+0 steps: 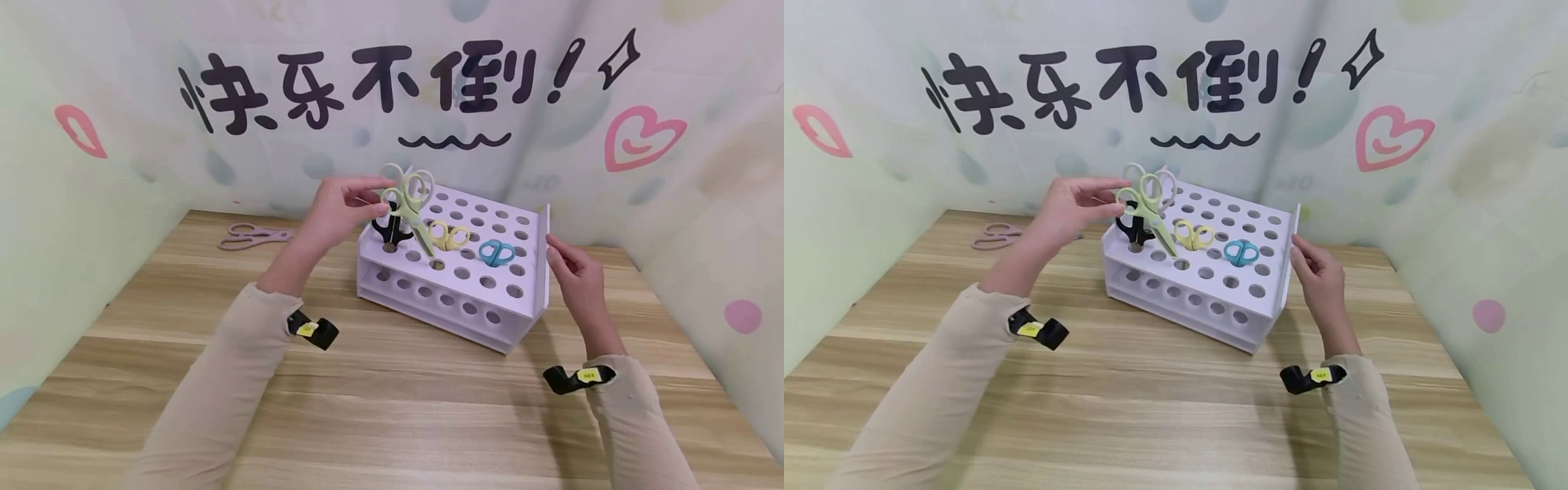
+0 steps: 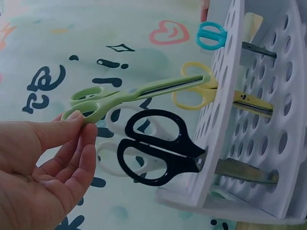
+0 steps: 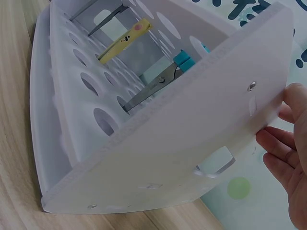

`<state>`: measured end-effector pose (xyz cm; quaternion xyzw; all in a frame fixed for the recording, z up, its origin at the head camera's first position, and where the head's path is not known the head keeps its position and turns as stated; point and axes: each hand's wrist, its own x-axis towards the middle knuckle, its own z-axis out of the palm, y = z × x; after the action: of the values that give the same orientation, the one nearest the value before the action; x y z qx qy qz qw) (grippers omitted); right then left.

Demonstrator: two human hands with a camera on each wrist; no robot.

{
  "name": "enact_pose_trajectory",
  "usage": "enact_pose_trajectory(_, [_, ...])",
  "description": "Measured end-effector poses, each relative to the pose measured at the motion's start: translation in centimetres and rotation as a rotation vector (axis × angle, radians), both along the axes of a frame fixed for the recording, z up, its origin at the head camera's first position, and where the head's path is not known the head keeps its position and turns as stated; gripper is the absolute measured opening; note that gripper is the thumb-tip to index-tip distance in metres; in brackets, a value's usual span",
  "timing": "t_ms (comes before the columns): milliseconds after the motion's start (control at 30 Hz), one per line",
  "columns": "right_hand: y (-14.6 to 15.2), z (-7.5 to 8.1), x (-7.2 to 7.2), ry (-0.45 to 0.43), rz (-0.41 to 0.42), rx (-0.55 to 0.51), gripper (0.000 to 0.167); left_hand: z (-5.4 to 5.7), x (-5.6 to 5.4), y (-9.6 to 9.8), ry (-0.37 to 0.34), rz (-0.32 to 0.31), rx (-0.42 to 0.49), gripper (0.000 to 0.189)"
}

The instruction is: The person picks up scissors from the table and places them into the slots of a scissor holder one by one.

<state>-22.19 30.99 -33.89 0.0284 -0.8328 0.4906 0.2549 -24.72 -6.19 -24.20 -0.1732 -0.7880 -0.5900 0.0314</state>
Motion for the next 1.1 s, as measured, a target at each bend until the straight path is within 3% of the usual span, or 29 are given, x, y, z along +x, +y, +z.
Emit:
enact_pose_trajectory(400, [-2.2,2.4,2.0,-0.004,0.012,-0.016,0.034,-0.6,0.0,2.0,0.018,-0.038,-0.062,0.035])
enact_pose_trajectory(800, [-2.1,2.1,1.8,-0.003,0.008,-0.04,0.034,-2.1,0.3,3.4,0.108,-0.109,-0.125,0.033])
enact_pose_trajectory(1100, [-2.2,2.0,1.9,-0.005,-0.001,-0.028,0.034,-2.7,0.6,4.8,0.202,-0.117,-0.213,0.031])
